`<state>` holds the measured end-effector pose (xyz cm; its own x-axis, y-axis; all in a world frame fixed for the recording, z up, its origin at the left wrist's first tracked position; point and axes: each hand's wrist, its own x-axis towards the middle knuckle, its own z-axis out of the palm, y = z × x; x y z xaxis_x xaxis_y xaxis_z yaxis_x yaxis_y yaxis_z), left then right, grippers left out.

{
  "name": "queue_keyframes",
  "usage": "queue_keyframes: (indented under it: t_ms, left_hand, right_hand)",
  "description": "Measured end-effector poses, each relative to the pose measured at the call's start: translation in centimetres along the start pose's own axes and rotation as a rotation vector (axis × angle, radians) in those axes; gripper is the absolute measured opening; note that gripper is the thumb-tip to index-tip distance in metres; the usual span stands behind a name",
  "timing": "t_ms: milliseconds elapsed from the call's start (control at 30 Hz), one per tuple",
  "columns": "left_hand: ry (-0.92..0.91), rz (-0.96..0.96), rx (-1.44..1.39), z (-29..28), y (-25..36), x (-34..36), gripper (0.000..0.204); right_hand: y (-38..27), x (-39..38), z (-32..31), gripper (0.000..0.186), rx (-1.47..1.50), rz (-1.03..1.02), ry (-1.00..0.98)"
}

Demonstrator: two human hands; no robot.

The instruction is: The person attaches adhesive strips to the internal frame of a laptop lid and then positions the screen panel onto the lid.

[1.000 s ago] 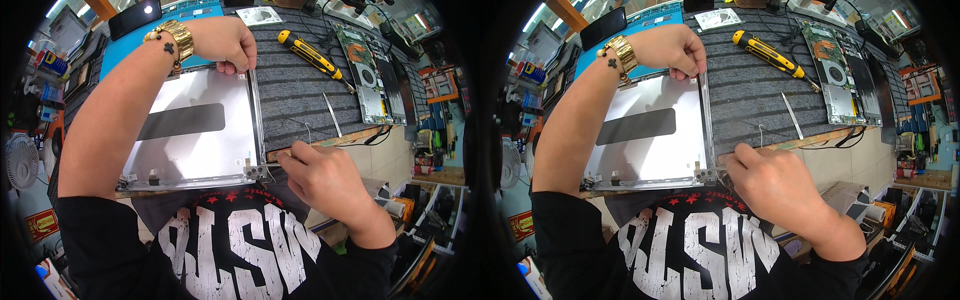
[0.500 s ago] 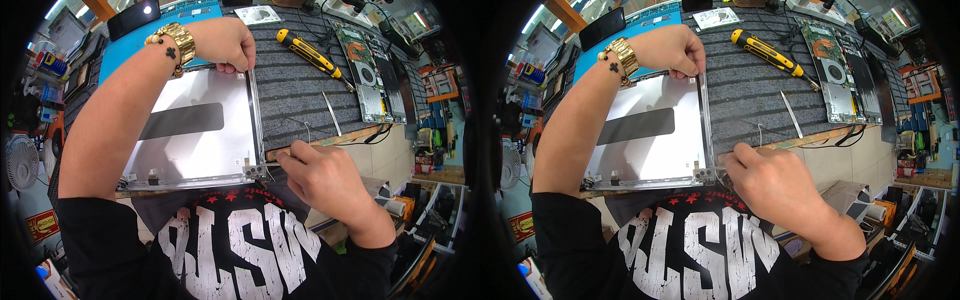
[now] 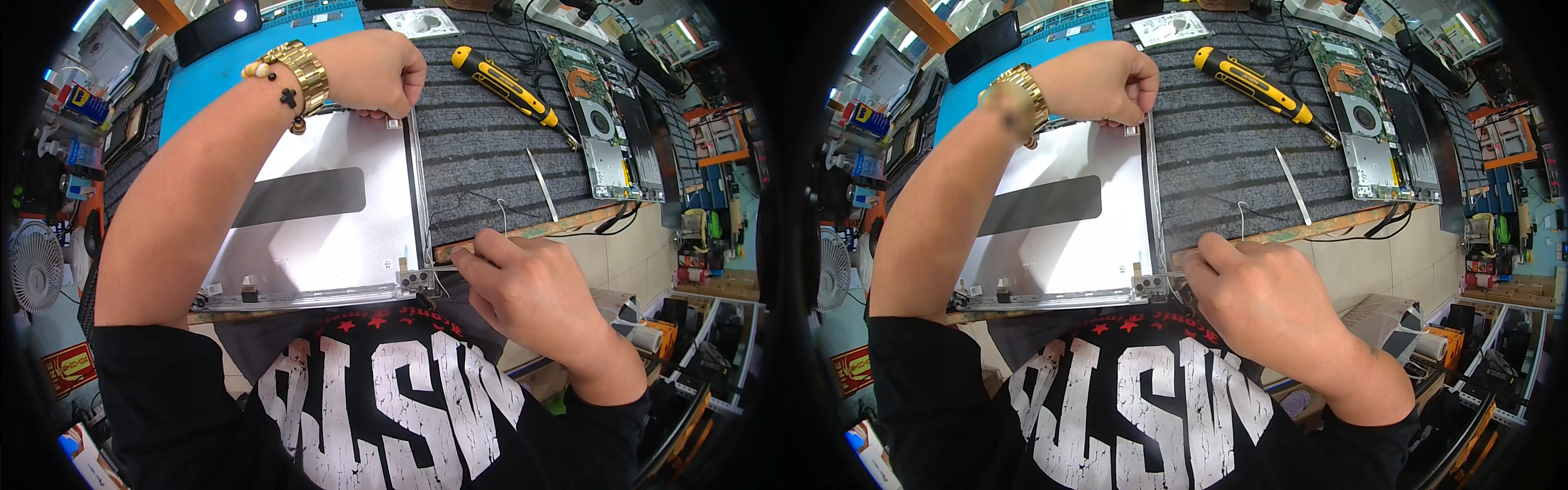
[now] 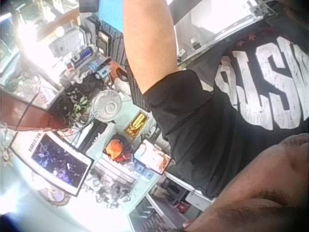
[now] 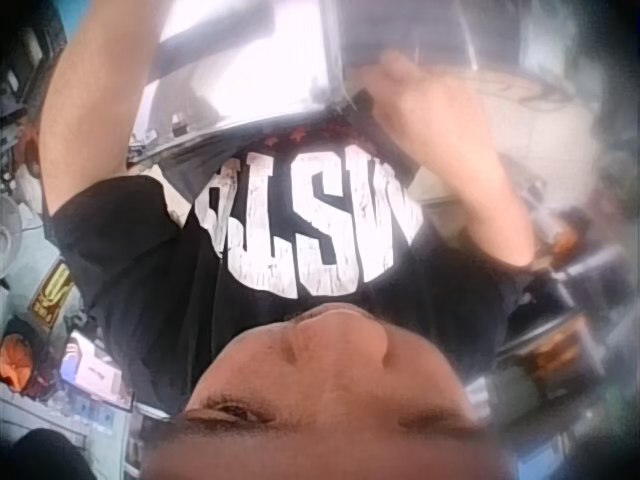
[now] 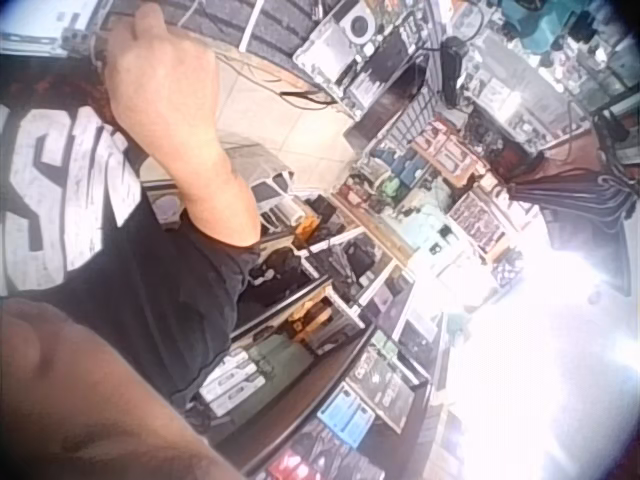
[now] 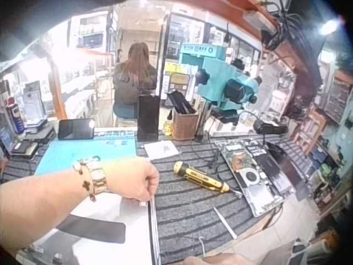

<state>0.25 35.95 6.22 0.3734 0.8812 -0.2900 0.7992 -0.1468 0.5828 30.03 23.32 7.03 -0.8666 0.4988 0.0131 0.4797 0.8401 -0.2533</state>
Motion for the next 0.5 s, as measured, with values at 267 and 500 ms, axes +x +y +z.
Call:
queue_keyframes:
  t_ms: [267, 500]
  left_hand:
    - [-0.003, 0.007, 0.042, 0.02, 0.25, -0.01, 0.004]
    - [0.015, 0.007, 0.067, -0.02, 0.24, -0.14, 0.006]
  right_hand:
    - [-0.01, -0.01, 0.04, 0.02, -0.002, -0.001, -0.001]
    - [0.03, -0.06, -0.02, 0.02, -0.007, 0.0, -0.008]
